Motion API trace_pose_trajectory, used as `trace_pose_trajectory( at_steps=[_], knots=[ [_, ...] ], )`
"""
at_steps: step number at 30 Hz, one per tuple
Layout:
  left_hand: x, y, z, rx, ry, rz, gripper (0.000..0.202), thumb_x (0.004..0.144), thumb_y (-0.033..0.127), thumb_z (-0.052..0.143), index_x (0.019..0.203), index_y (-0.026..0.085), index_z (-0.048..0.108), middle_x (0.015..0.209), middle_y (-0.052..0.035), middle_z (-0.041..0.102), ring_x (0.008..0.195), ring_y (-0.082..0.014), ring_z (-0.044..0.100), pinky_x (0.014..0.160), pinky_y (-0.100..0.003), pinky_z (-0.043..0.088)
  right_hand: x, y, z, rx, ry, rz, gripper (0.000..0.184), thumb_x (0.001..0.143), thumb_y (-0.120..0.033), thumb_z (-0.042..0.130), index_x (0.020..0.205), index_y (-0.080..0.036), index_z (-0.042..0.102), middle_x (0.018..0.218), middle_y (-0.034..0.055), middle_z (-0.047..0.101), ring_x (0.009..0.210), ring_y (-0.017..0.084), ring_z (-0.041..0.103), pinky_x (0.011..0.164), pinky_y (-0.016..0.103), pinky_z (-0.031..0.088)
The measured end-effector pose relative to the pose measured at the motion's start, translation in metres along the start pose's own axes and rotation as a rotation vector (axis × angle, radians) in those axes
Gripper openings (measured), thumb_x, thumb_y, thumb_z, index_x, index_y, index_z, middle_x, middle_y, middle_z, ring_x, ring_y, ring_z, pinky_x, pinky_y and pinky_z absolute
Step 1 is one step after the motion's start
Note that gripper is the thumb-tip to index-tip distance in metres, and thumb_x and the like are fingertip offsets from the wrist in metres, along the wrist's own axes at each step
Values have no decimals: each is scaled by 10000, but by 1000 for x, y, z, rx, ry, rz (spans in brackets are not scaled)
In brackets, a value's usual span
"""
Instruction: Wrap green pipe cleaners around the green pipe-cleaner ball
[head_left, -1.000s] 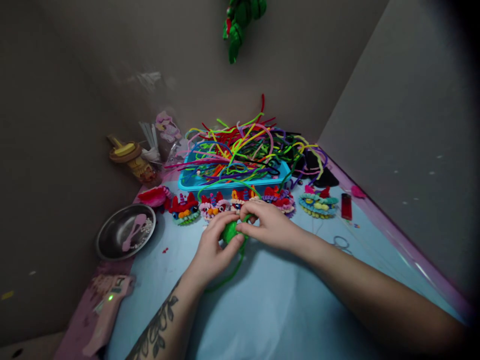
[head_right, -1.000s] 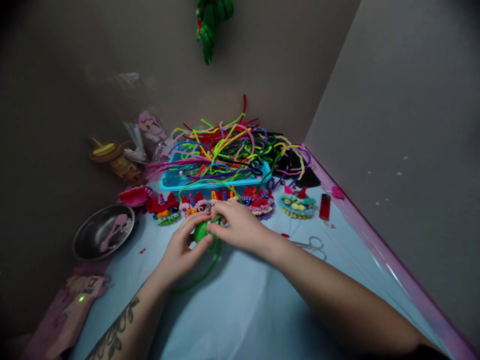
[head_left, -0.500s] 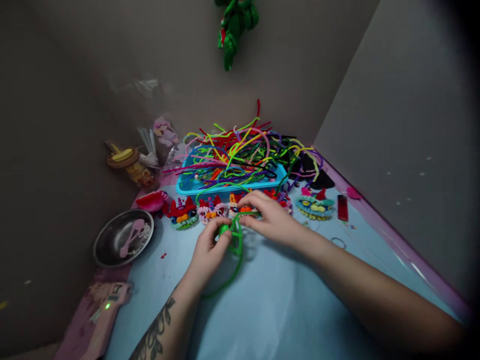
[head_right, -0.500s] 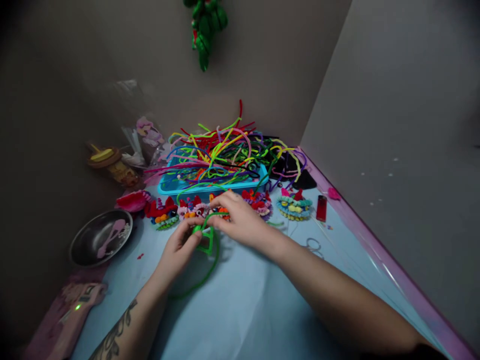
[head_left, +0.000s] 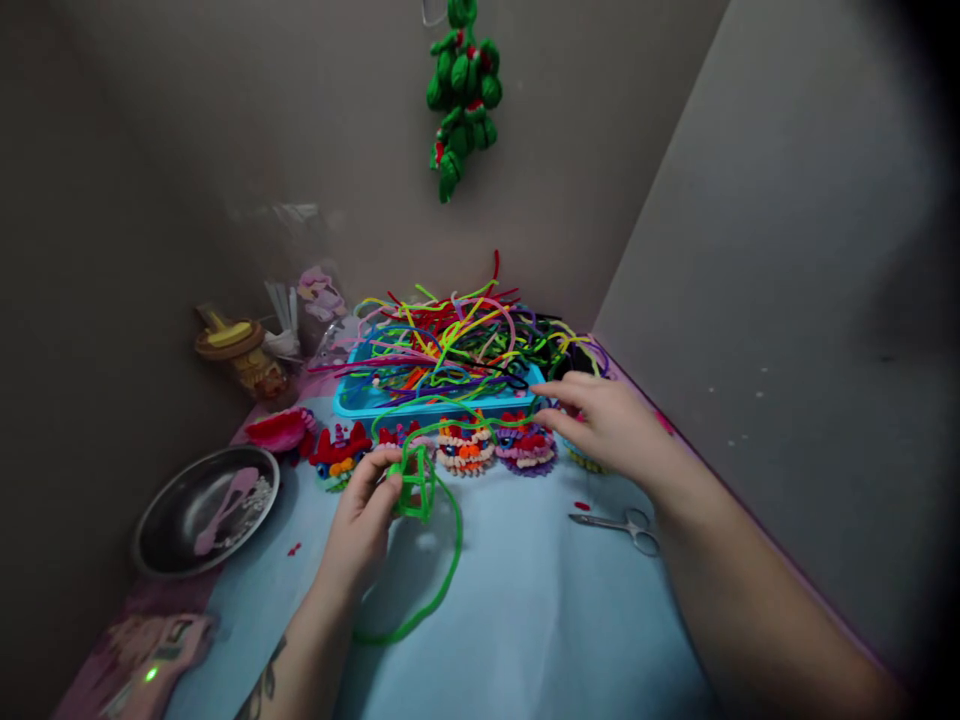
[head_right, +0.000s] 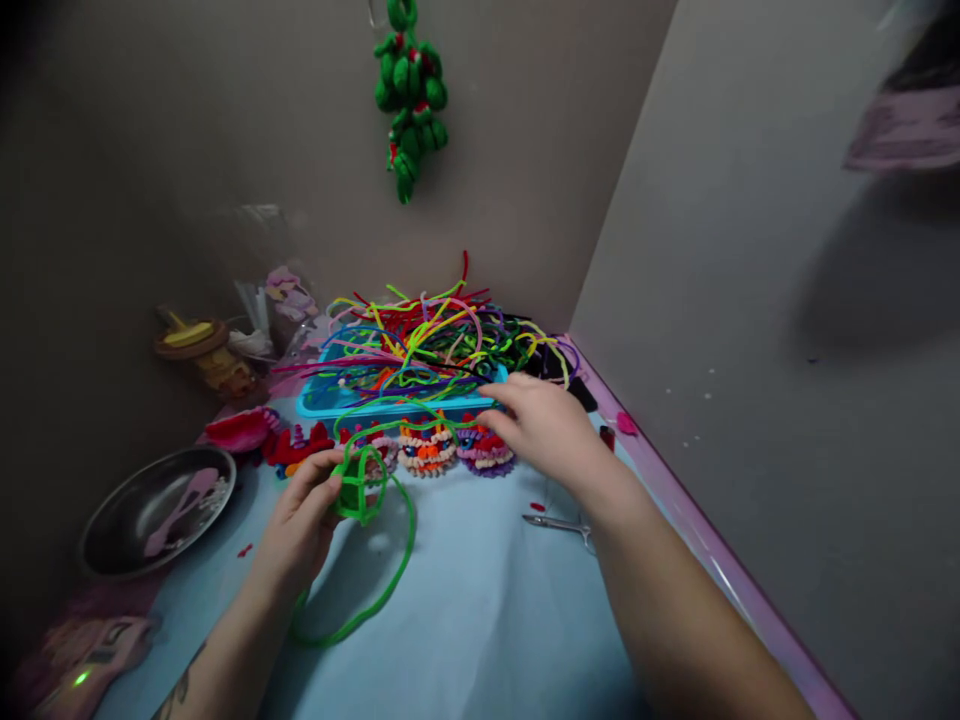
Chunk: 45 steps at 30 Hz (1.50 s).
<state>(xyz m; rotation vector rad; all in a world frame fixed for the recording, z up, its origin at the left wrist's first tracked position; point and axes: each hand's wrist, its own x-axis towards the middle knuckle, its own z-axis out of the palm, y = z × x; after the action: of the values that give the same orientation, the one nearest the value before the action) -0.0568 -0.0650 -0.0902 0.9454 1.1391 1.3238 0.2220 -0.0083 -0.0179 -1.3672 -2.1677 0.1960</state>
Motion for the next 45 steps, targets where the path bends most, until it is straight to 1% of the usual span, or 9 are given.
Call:
trace_pose_trajectory(
  at_steps=[4,9,14,17,20,25,31,37,45],
  knots=[
    [-1,2,1,-24,13,20,294,745,355,660,988,217,568,849,17,555,635,-101,514,574,-216,439,0,0,13,-41,-137,-27,186,830,-286,577,930,-250,730,816,43,715,756,195,630,645,272,418],
    [-4,5,1,-14,-13,46,280,746,354,653,978,216,580,870,6,573,622,-101,515,548,-212,427,1,0,28,-60,-98,39,271,827,-284,573,1076,-247,674,939,50,732,763,209,649,640,287,429],
    [-6,4,0,-15,-75,77,242,778,336,633,991,230,595,906,-2,583,696,-116,553,578,-213,451,3,-3,30,25,-150,-20,179,829,-231,545,794,-217,720,870,69,711,834,227,636,697,309,434],
    [-6,2,2,30,-124,93,215,799,306,620,1000,235,600,979,-20,602,760,-125,569,608,-212,467,2,-12,28,333,-274,23,195,815,-283,560,676,-194,664,680,33,662,648,172,600,570,268,416],
    [-9,1,6,76,-170,107,198,827,291,588,1014,225,594,1030,-41,608,794,-135,575,645,-230,484,-2,-30,30,817,-415,238,267,798,-406,603,651,-183,587,537,-14,594,461,108,522,439,221,356],
    [-17,2,16,197,-235,105,222,843,277,554,1050,207,590,984,-48,604,765,-145,574,668,-262,495,-9,-60,44,1300,-266,412,281,699,-423,707,785,-182,589,644,1,662,469,94,577,401,187,368],
    [-17,-1,16,383,-284,197,295,876,294,504,1150,199,554,1113,-88,599,925,-200,578,772,-323,495,-10,-62,51,1172,-252,381,270,729,-402,689,765,-149,602,658,18,673,476,80,574,409,175,382],
    [-17,-3,14,636,-263,479,232,880,218,489,1101,202,555,1180,-107,584,1112,-238,531,949,-401,416,-11,-65,53,1092,-339,430,270,729,-400,673,711,-151,569,617,2,659,410,63,530,372,168,332],
    [-19,-5,13,853,-272,702,327,848,142,500,1173,176,503,1236,-140,529,1183,-236,486,977,-392,415,-14,-73,57,858,-581,406,214,769,-282,591,607,-177,499,406,-97,394,352,58,381,361,176,280]
  ],
)
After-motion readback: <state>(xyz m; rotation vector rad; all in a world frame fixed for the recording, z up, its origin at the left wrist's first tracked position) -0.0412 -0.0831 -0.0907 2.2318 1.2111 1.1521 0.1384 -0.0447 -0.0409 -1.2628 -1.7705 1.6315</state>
